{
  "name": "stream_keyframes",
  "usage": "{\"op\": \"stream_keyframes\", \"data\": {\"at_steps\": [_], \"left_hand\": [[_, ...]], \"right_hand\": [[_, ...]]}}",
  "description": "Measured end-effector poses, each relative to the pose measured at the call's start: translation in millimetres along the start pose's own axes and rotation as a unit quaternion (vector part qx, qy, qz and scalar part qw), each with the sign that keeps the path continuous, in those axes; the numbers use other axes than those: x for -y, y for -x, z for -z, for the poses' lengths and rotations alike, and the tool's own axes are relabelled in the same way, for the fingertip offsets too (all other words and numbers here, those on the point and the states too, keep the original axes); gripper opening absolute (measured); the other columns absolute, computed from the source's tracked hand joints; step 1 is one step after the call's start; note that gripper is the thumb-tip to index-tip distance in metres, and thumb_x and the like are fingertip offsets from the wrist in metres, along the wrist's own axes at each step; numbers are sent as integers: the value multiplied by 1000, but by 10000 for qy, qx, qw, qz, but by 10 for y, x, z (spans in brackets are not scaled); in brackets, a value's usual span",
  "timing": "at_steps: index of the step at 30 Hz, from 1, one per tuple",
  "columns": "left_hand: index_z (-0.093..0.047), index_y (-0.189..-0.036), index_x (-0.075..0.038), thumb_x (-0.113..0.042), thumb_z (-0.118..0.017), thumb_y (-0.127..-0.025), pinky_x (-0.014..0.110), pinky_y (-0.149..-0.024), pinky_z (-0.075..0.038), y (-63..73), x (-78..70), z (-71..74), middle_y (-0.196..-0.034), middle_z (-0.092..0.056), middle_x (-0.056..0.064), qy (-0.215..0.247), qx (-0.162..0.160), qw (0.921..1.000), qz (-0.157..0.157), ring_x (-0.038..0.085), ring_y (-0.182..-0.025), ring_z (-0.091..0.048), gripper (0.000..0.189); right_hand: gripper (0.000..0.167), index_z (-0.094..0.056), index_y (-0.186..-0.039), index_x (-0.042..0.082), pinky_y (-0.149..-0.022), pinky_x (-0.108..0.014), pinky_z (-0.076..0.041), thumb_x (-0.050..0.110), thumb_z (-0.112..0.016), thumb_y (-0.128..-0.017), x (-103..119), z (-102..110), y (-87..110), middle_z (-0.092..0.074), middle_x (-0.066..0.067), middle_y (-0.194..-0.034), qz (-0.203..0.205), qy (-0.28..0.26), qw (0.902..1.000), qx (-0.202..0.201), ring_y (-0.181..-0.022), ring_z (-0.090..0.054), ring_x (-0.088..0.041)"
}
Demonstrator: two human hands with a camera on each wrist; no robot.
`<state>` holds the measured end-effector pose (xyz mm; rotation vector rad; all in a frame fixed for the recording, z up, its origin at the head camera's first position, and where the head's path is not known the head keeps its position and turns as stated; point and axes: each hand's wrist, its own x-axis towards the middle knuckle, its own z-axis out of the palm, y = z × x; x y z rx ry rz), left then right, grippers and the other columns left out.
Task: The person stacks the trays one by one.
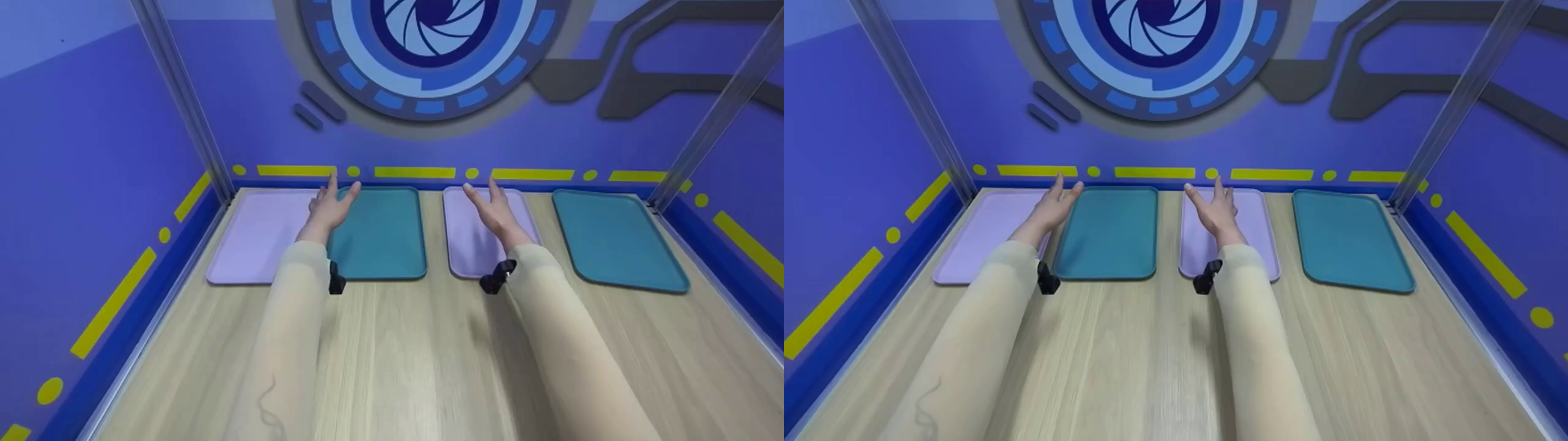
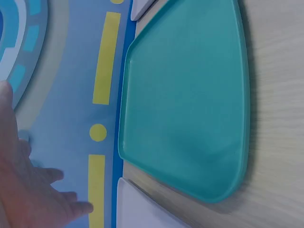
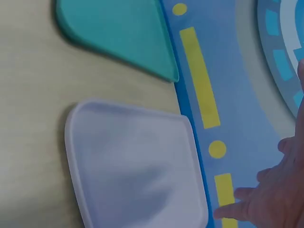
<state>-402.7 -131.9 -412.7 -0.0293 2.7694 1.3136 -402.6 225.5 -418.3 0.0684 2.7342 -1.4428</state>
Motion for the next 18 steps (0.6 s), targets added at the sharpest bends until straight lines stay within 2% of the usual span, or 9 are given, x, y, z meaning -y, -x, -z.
{"op": "stream_keyframes", "data": {"at_steps": [3,5,7,12,18], "left_hand": [[10,-165,-26,-79,-28,-98,66,-128,-10,-11,50,26,-174,-1,16,431,49,9990,79,46,-159,-4,93],[9,-165,-23,-79,-26,-98,60,-130,-11,-17,89,41,-174,-2,13,707,89,9973,185,40,-160,-7,94],[8,-165,-20,-78,-24,-99,56,-131,-11,-23,127,55,-175,-2,12,945,98,9951,281,37,-161,-7,94],[-5,-166,-12,-73,-21,-102,53,-132,-13,-25,213,66,-174,-10,14,1289,45,9900,568,36,-161,-11,90],[-25,-163,-7,-72,-17,-103,56,-123,-35,-15,286,18,-169,-27,18,1234,127,9869,1032,40,-154,-30,89]], "right_hand": [[96,4,-166,25,-128,-65,-10,77,-38,-97,24,-46,6,6,-10,-175,-254,-754,9965,267,-161,1,-37],[95,2,-167,28,-126,-70,-12,78,-37,-96,33,-83,20,5,-7,-175,-503,-1324,9889,458,-161,-2,-39],[96,1,-167,29,-123,-73,-13,80,-37,-95,35,-122,31,5,-8,-175,-732,-1844,9781,624,-160,-4,-43],[97,-6,-167,26,-125,-71,-13,81,-38,-94,13,-229,53,-1,-16,-174,-1062,-2806,9479,1074,-157,-13,-49],[97,-10,-167,23,-126,-69,-14,81,-36,-94,-7,-381,81,-4,-18,-174,-1224,-3356,9191,1665,-157,-15,-49]]}}
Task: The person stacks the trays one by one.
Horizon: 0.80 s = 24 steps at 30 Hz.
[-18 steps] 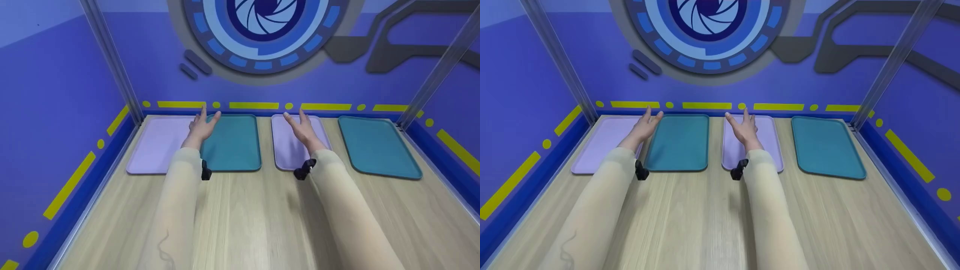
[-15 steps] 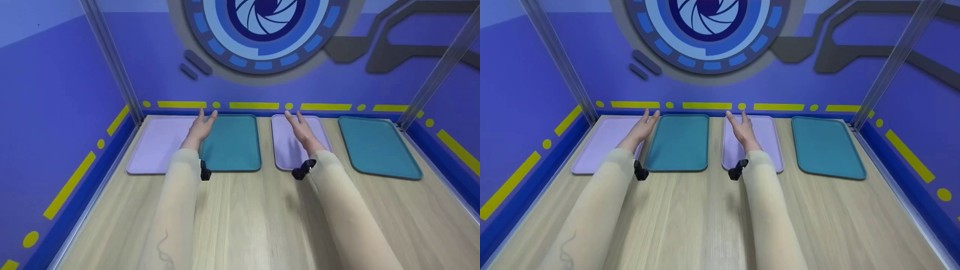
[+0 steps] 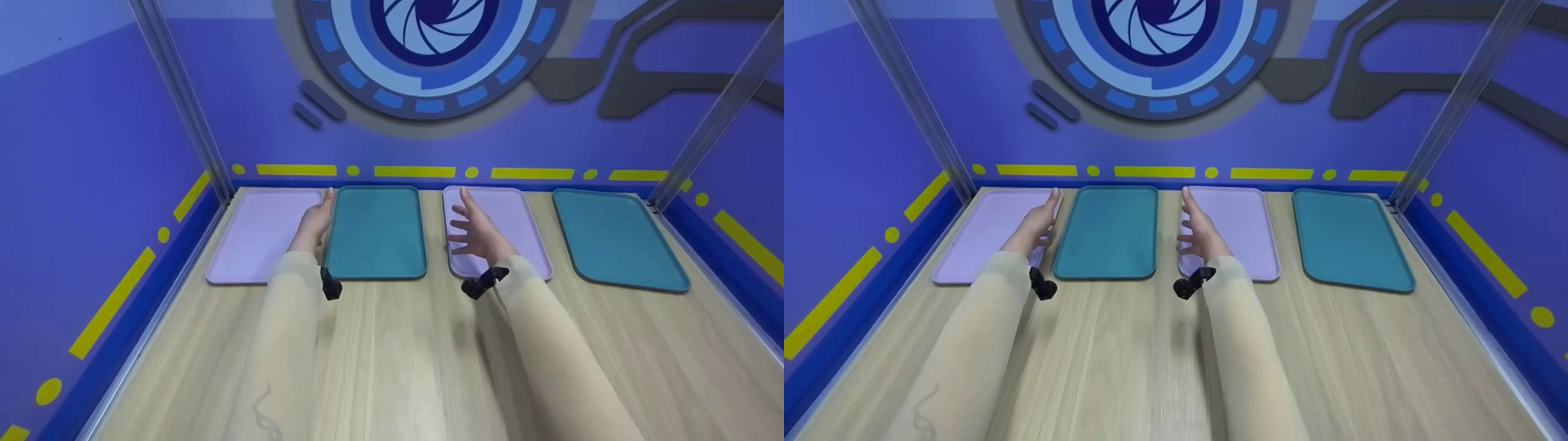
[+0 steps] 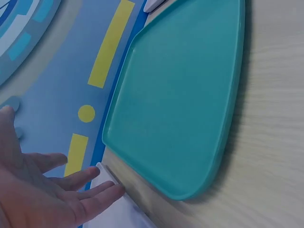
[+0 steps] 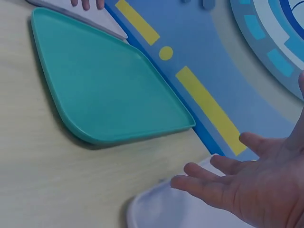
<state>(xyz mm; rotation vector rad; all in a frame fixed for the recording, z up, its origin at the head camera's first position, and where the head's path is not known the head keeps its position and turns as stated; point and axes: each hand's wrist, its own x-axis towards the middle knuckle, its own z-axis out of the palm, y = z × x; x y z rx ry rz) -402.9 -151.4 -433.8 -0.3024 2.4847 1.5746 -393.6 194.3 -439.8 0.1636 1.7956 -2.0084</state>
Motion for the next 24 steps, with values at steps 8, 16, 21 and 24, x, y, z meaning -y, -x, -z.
{"op": "stream_keyframes", "data": {"at_steps": [8,16,21,24], "left_hand": [[-43,-154,1,-71,-15,-103,36,-92,-53,-32,124,-37,-128,-61,18,-152,-140,9985,511,21,-99,-60,92],[-37,-156,-1,-64,-19,-106,45,-105,-54,21,187,-71,-141,-55,22,551,264,9938,927,31,-122,-61,82],[-38,-155,-2,-55,-24,-109,43,-103,-55,45,224,-96,-139,-57,22,558,89,9933,1008,29,-118,-62,72],[-39,-154,-1,-49,-31,-109,44,-102,-56,77,244,-81,-138,-59,24,811,97,9908,1078,31,-119,-63,66]], "right_hand": [[96,-11,-167,20,-126,-67,-18,81,-32,-95,-130,-134,-26,-7,-21,-173,-393,-402,9980,286,-156,-18,-48],[97,-11,-167,18,-125,-69,-18,81,-30,-96,-260,-253,-75,-14,-26,-170,-490,-470,9974,232,-157,-22,-42],[95,-5,-167,19,-127,-68,-13,79,-29,-97,-307,-316,-101,-10,-24,-171,-585,-684,9954,312,-160,-13,-38],[93,-4,-167,19,-127,-66,-16,77,-29,-98,-316,-312,-98,-14,-23,-171,-597,-657,9958,239,-160,-15,-37]]}}
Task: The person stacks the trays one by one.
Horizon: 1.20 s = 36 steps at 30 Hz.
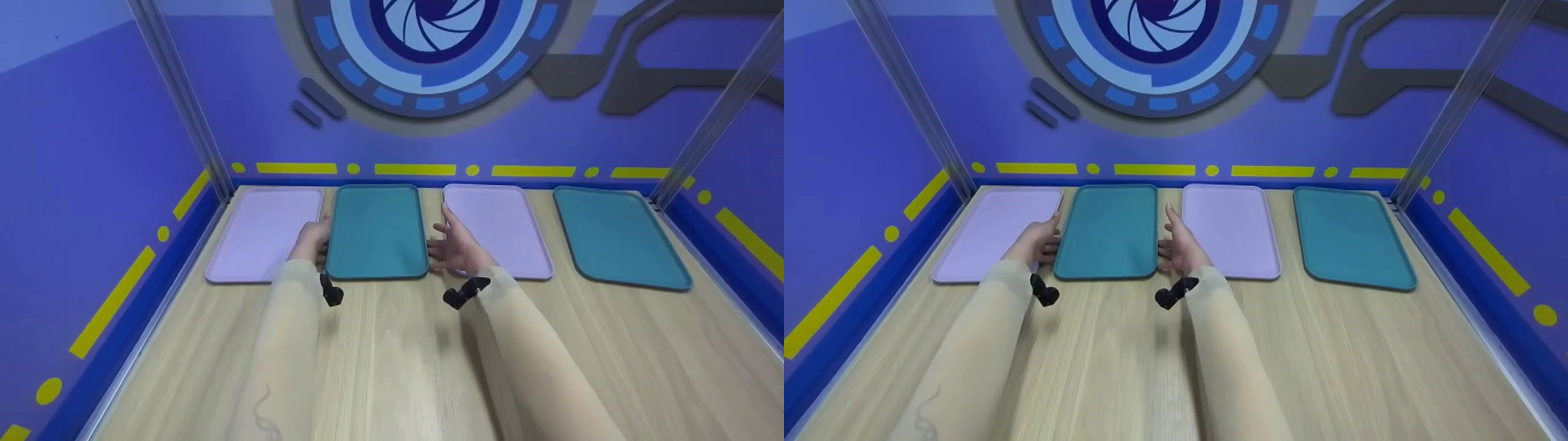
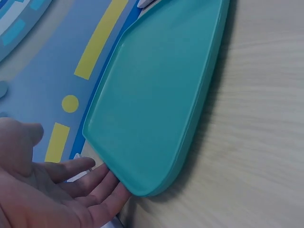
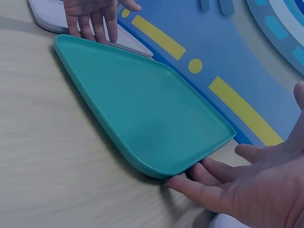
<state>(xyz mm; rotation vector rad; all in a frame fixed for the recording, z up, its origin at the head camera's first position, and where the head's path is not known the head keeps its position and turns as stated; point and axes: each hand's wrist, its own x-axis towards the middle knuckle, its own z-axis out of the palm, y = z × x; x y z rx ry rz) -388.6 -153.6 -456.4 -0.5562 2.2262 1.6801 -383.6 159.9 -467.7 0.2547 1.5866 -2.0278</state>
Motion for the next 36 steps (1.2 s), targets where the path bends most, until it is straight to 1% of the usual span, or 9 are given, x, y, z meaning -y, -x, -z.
{"op": "stream_keyframes", "data": {"at_steps": [3,7,11,14,17,20,23,30,36], "left_hand": [[-43,-149,0,-38,-39,-109,43,-93,-60,31,8,49,-128,-64,23,90,-68,9999,107,29,-105,-67,56],[-56,-129,3,-20,-48,-105,36,-75,-62,44,13,126,-99,-68,15,-42,-123,9995,287,20,-72,-65,35],[-63,-125,5,-6,-58,-101,28,-70,-63,16,23,175,-91,-65,10,-15,-20,9996,297,15,-64,-64,27],[-62,-134,4,-1,-61,-100,26,-74,-64,17,27,192,-97,-64,10,63,165,9994,286,15,-73,-65,35],[-59,-140,3,4,-60,-99,27,-80,-64,53,28,197,-103,-64,10,178,355,9988,303,15,-80,-65,41],[-57,-141,3,4,-60,-99,28,-85,-63,64,45,194,-112,-65,11,320,421,9982,290,15,-85,-65,42],[-59,-140,3,4,-62,-99,26,-81,-63,38,89,190,-119,-66,12,349,404,9984,163,13,-86,-67,42],[-63,-137,2,2,-64,-97,24,-67,-63,82,215,180,-119,-72,14,277,295,9989,-229,12,-84,-70,40],[-61,-140,1,-1,-63,-99,22,-65,-62,190,322,140,-138,-64,19,206,249,9985,-452,8,-82,-68,41]], "right_hand": [[90,-9,-167,18,-125,-63,-26,74,-31,-100,21,30,9,-24,-23,-168,-25,112,9999,-118,-156,-25,-37],[79,-20,-165,11,-121,-53,-38,61,-37,-106,68,58,23,-33,-19,-165,-110,472,9985,-253,-151,-36,-35],[53,-44,-152,3,-102,-37,-51,34,-48,-109,101,47,14,-53,-14,-150,-177,895,9936,-663,-131,-55,-25],[36,-57,-139,0,-86,-29,-54,14,-54,-106,88,25,-5,-65,-9,-121,-166,1124,9882,-1029,-103,-61,-18],[37,-60,-138,0,-80,-27,-54,2,-56,-102,52,5,-8,-62,-3,-103,-119,1336,9830,-1251,-86,-58,-14],[41,-58,-141,1,-78,-27,-53,-4,-53,-100,14,1,-2,-59,-3,-103,-37,1463,9802,-1331,-82,-56,-14],[40,-60,-140,0,-75,-26,-54,-4,-54,-100,-28,8,17,-60,-3,-102,60,1619,9763,-1435,-81,-57,-14],[42,-59,-138,-4,-66,-23,-52,-5,-58,-96,-146,0,113,-59,1,-76,559,1522,9776,-1342,-69,-55,-11],[44,-58,-139,-6,-67,-23,-56,-3,-61,-96,-248,7,247,-65,-1,-84,932,1589,9736,-1347,-71,-61,-10]]}}
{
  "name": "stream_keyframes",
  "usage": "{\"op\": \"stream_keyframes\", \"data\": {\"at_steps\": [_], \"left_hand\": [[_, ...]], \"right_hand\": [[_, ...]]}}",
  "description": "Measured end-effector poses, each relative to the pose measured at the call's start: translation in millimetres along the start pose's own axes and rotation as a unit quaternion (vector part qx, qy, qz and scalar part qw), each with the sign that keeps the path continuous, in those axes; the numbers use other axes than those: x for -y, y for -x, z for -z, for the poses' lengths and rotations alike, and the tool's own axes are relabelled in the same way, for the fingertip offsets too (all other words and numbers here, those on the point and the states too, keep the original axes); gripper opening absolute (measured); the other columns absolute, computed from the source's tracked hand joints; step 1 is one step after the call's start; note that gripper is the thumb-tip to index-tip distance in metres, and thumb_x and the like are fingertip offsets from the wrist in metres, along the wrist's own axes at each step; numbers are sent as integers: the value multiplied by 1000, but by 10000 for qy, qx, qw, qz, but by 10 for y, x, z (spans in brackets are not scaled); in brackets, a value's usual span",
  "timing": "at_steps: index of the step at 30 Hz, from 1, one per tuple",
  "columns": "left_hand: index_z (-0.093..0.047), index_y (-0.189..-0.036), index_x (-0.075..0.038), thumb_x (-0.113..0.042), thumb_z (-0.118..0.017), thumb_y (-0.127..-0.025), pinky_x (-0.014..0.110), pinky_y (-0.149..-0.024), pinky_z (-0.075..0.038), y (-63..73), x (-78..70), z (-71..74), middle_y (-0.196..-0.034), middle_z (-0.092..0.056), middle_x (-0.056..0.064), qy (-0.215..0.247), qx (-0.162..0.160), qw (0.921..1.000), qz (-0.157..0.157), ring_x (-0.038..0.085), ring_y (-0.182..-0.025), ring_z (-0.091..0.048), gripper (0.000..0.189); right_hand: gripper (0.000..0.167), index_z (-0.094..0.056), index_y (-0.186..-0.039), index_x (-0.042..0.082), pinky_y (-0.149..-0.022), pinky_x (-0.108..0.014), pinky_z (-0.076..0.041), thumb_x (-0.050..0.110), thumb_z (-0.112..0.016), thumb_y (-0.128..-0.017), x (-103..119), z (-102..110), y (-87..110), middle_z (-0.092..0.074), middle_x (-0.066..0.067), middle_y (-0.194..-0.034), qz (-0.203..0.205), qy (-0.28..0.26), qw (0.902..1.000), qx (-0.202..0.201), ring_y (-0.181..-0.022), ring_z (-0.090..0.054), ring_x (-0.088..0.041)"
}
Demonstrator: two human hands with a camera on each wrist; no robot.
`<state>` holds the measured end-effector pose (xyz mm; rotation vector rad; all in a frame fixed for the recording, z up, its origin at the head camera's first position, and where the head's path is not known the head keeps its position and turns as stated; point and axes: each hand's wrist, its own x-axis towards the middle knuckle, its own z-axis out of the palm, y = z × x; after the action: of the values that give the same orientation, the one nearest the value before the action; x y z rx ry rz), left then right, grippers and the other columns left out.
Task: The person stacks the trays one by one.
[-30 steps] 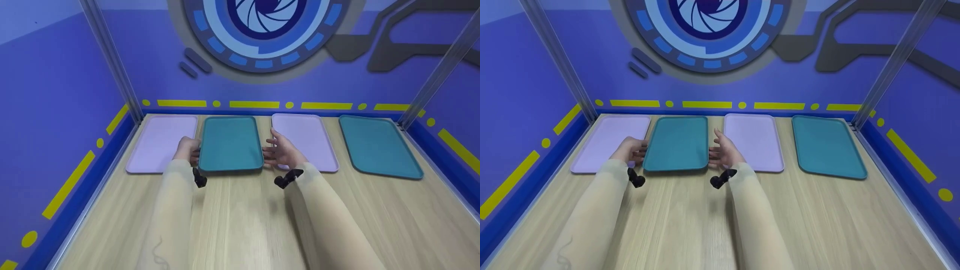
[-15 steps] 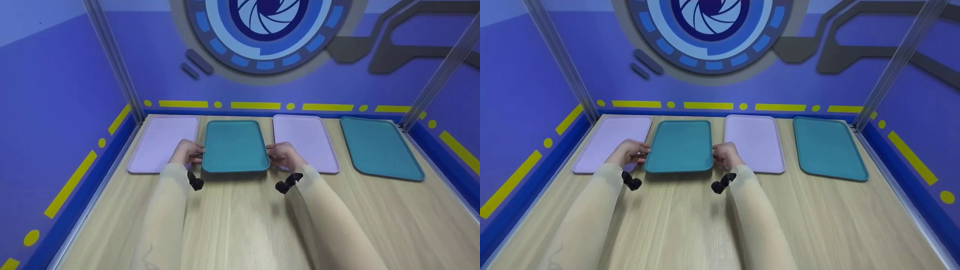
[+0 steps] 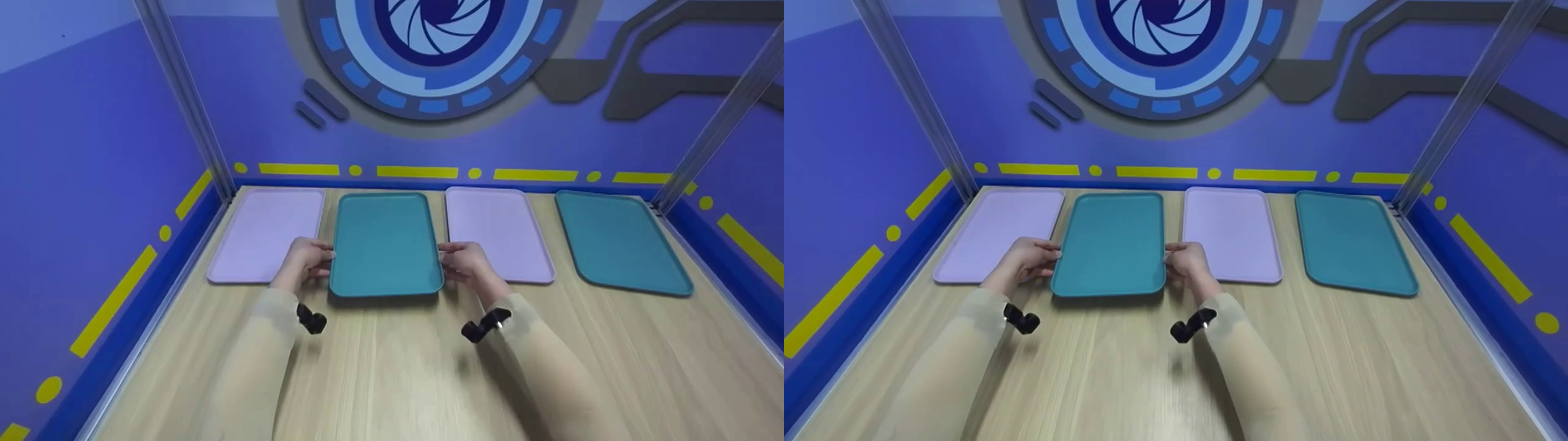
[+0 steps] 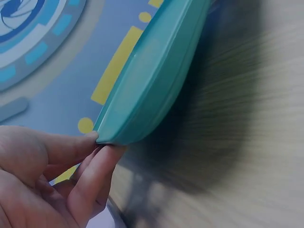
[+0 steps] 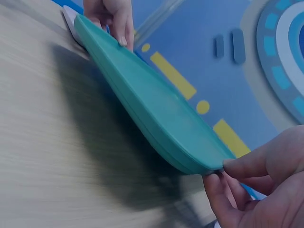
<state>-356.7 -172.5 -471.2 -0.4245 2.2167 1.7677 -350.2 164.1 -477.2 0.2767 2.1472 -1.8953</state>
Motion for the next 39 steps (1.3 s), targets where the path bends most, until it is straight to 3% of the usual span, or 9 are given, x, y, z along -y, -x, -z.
{"op": "stream_keyframes", "data": {"at_steps": [7,11,14,21,33,39], "left_hand": [[-60,-140,2,-1,-63,-99,24,-64,-62,177,103,-50,-141,-62,23,-70,-65,9997,-239,10,-84,-68,41],[-61,-140,0,-3,-63,-100,26,-64,-63,260,187,-74,-140,-62,22,-320,-57,9991,-253,12,-82,-68,41],[-62,-140,-2,-5,-63,-100,26,-65,-63,316,250,-88,-139,-63,21,-522,-60,9983,-270,13,-85,-68,40],[-61,-138,5,-2,-62,-100,26,-64,-63,387,362,-118,-133,-64,25,-554,-12,9971,-518,14,-87,-68,39],[-63,-136,5,1,-62,-99,23,-55,-59,357,433,-131,-113,-72,18,-801,-101,9960,-387,10,-76,-65,37],[-63,-135,6,1,-61,-99,23,-55,-59,345,444,-132,-114,-72,22,-1009,-97,9939,-438,11,-75,-64,36]], "right_hand": [[43,-58,-139,-9,-75,-26,-62,-5,-61,-96,-117,11,179,-68,-5,-98,284,172,9994,-134,-80,-66,-9],[43,-57,-138,-11,-81,-31,-64,-8,-61,-95,-219,19,287,-71,-18,-114,362,148,9990,-215,-85,-69,-11],[43,-58,-137,-11,-79,-32,-65,-9,-61,-95,-289,18,353,-70,-21,-121,340,137,9990,-253,-84,-69,-13],[41,-61,-134,-10,-74,-31,-64,-11,-62,-94,-400,-18,420,-70,-13,-104,303,280,9986,-335,-80,-67,-12],[34,-65,-125,-14,-78,-32,-65,-12,-63,-91,-502,-102,420,-73,-21,-107,638,906,9931,-384,-84,-67,-12],[32,-68,-122,-12,-78,-32,-64,-11,-66,-90,-521,-117,425,-74,-19,-103,684,1156,9898,-473,-83,-66,-12]]}}
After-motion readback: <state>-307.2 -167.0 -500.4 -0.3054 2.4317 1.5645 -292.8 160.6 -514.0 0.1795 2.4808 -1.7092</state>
